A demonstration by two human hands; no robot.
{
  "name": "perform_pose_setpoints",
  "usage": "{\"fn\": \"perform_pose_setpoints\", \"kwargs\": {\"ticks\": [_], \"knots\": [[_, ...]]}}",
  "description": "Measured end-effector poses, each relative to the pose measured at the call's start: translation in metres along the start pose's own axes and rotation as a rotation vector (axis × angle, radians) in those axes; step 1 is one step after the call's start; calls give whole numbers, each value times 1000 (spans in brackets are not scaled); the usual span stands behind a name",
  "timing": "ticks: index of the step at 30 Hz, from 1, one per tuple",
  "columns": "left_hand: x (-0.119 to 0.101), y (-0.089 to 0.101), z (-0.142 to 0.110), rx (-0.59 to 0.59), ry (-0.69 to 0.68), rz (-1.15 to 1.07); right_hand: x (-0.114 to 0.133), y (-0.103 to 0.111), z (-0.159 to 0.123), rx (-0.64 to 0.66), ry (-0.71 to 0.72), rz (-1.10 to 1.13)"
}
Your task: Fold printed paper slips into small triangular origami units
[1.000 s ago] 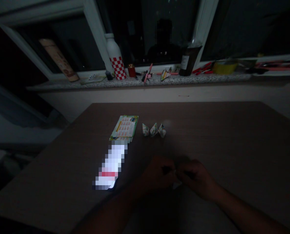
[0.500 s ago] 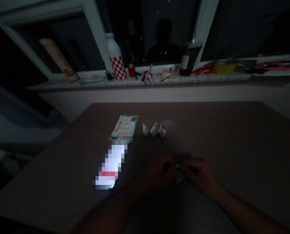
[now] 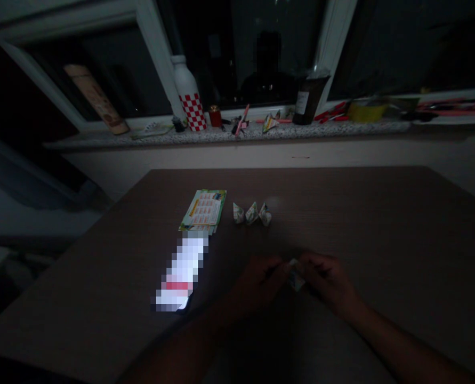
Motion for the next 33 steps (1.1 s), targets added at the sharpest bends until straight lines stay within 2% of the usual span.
{"fn": "perform_pose_setpoints", "kwargs": {"ticks": [5, 10, 16, 22, 24, 28, 31, 33], "knots": [[3, 1, 1, -50, 23, -32, -6, -6, -2, 124, -79, 50], [4, 0, 1, -19, 26, -99, -6, -4, -3, 91, -77, 88], [7, -2, 1, 54, 89, -169, -2, -2, 0, 64, -64, 174], [10, -4, 2, 44, 130, -240, -4, -4, -1, 159, -82, 96], [10, -3, 2, 49, 125, -255, -3, -4, -2, 140, -74, 110], [12, -2, 2, 79, 136, -324, -6, -1, -1, 23, -78, 188], [12, -3, 1, 119, 98, -288, -8, 3, 0, -43, -71, 199], [11, -4, -1, 107, 76, -268, -8, 4, 1, -39, -67, 190]]}}
Point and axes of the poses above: each hand's wrist, its own z-axis towards the middle knuckle, its own y-axis out of the back of the hand, x = y × z, the point moved 3 cm from there along z, towards the middle knuckle, and after that the axes turned 15 degrees about z, right-handed, at the moved point
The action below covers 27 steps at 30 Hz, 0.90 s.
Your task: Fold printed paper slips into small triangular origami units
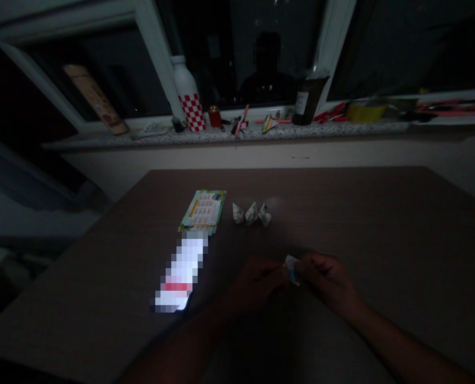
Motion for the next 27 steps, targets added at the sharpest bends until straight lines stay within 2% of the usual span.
{"fn": "perform_pose_setpoints", "kwargs": {"ticks": [5, 12, 20, 27], "knots": [[-4, 0, -2, -90, 0, 46, 2, -9, 0, 155, -55, -44], [-6, 0, -1, -120, 8, 139, 7, -12, -4, 128, -22, -192], [-2, -2, 0, -97, 2, 170, 9, -15, -3, 218, -61, -124], [-12, 0, -1, -147, -43, 269, 4, -13, -4, 170, -50, -163]]}}
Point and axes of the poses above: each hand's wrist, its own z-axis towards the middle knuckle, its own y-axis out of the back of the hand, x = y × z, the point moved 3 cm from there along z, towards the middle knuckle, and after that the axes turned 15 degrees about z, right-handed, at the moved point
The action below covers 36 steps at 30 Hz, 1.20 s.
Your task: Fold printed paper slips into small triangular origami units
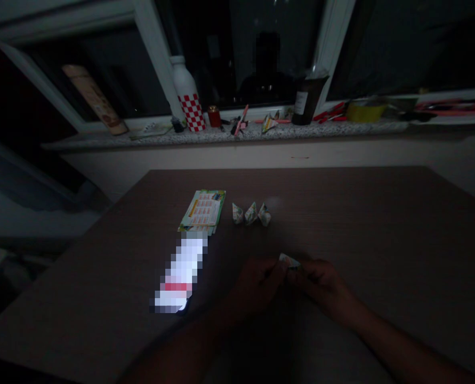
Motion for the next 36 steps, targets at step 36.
{"fn": "perform_pose_setpoints", "kwargs": {"ticks": [36], "knots": [[5, -4, 0, -19, 30, -106, 1, 1, -1, -16, 93, -114]]}}
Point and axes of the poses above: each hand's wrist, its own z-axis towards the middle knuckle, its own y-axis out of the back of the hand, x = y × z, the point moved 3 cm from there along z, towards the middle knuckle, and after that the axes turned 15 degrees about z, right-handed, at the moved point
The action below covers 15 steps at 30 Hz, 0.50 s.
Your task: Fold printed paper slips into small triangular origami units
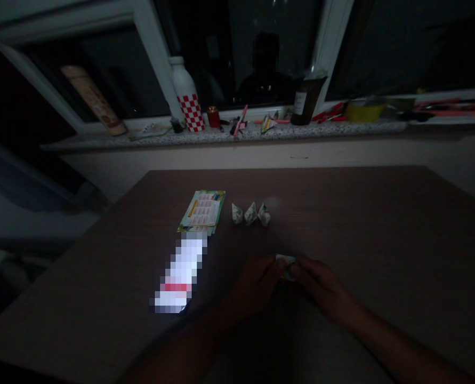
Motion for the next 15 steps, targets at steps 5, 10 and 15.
{"fn": "perform_pose_setpoints", "kwargs": {"ticks": [5, 10, 15], "knots": [[3, -3, -1, 24, 11, -2, 2, 1, -2, -45, 41, -75], [2, -2, 1, 3, -46, 12, 6, -4, -4, -1, 105, -225], [-1, 1, -1, -85, -86, 80, 11, -5, -3, -44, 153, -247]]}}
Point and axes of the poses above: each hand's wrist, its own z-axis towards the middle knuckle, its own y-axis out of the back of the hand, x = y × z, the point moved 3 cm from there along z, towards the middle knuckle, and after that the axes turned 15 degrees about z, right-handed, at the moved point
